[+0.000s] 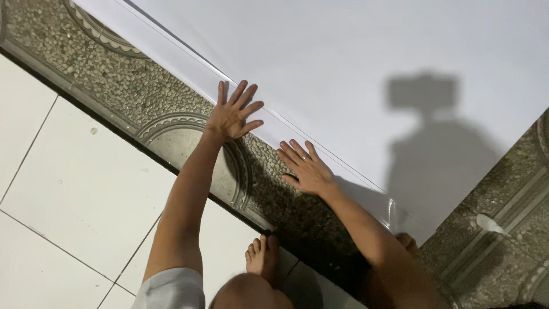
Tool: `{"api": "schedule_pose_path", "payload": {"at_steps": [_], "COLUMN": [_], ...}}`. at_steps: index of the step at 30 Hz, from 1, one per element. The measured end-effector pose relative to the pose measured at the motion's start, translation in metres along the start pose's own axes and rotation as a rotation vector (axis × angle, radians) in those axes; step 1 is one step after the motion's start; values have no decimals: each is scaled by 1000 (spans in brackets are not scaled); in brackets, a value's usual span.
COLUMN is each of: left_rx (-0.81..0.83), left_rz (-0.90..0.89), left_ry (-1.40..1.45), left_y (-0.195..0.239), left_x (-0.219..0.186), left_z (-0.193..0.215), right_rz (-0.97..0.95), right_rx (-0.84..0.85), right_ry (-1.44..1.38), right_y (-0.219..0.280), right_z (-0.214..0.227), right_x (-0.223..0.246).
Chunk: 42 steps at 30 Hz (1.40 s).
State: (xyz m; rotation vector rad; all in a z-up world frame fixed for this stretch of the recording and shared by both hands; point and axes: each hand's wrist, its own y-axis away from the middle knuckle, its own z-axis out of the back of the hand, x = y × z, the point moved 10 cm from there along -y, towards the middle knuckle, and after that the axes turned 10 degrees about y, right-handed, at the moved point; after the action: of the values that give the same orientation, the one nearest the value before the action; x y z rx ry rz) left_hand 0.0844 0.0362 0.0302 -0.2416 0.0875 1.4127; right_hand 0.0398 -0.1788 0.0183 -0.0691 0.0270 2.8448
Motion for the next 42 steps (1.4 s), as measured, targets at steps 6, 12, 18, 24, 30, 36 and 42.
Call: {"api": "schedule_pose_path", "payload": {"at_steps": [6,12,18,24,30,36,42], "left_rx": [24,26,172,125,210,249,181], "left_rz": [78,103,164,151,172,176,171], "left_ry": [44,80,151,115,123,97,141], "left_y": [3,1,1,-3,0,-1,2], "left_x": [4,9,14,14,20,17,15], "left_z": [-1,1,-9,-3,-15,-10,-11], "right_rz": [-8,-21,-12,10,18,-18,-18], "right_rx": [-24,-67,-4,-34,17,-11,-1], "right_ry": [19,76,83,10,-14,-45,-74], "right_y": [-3,-9,-24,-93,-49,-25,-49], "right_z": [-1,4,12,6,15,16,10], "right_x": [1,0,6,22,8,1,10]}}
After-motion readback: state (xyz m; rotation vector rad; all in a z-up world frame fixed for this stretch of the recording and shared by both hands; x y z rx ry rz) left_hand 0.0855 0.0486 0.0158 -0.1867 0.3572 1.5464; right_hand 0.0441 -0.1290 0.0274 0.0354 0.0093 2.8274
